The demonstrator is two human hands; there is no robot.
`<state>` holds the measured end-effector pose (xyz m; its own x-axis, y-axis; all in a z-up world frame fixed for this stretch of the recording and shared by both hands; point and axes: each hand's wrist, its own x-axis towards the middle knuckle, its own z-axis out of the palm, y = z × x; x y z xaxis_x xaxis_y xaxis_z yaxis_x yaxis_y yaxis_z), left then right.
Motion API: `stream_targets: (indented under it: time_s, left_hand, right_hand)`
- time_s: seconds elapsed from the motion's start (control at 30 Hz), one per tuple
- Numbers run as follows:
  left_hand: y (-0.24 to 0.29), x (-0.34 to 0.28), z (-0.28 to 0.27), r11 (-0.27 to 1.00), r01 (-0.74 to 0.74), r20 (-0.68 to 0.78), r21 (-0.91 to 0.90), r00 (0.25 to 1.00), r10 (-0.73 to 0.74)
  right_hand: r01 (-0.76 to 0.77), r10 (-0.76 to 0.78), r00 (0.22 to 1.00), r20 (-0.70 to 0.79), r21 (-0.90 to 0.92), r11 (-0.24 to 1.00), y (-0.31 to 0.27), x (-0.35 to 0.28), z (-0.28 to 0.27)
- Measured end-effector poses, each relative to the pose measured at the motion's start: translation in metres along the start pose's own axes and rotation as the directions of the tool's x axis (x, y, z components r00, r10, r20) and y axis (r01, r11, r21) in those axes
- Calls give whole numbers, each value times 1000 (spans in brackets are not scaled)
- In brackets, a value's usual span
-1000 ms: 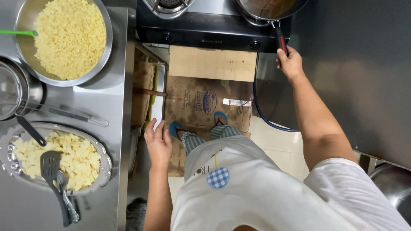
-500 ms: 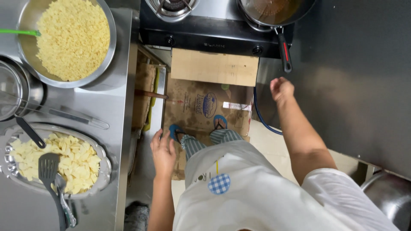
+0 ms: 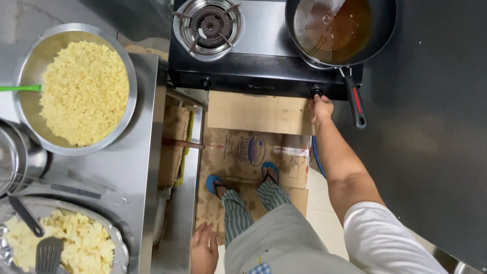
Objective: The person is preparing food by pouring oil into a pan, transferring sliced potatoes from a tray, and frying them on a gas stove.
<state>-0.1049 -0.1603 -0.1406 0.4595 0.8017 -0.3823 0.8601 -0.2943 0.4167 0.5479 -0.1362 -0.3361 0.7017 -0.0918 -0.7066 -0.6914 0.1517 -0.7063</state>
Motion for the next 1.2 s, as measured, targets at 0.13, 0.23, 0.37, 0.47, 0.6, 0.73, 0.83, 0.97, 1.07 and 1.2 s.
stream_targets:
  time_s: [0.13,0.23,0.37,0.47,0.6,0.73,0.83,0.97,1.07,1.2]
  left_hand:
    - [-26,-3,23,999,-33,-82,-5,996,32]
    - [-39,3,31,1000,20,-14,-7,1000,-21]
    - [-33,4,23,999,34,-13,-32,999,-35]
    - [-27,3,18,998,13,-21,-54,1000,-14]
    - [-20,1,12,998,11,-8,-68,1000,-12]
    - [-21,-1,15,998,-3,-35,-70,999,0]
    - [-21,-5,16,996,-2,-23,-85,1000,0]
    - [-8,1,7,996,56,69,-65,996,-51]
    - [12,9,-3,994,7,64,-110,998,0]
    - [80,49,-19,954,-122,-102,-273,990,97]
  right_hand:
    - [-78,75,988,-138,-17,997,-21,-33,9]
    - [-18,35,984,-176,98,995,-12,-15,9]
    - [27,-3,985,-171,133,991,-2,4,5]
    - [-19,53,981,-185,179,984,-4,7,7]
    - [-34,71,975,-210,173,984,-5,7,8]
    - [-64,102,974,-203,187,980,-14,-6,9]
    - [-91,125,971,-204,171,981,-25,-22,11]
    - [-118,125,989,-79,90,989,-22,-51,-1]
    - [-48,70,994,87,-230,972,-1,-77,-23]
    - [-51,223,897,383,-410,911,-8,-211,-38]
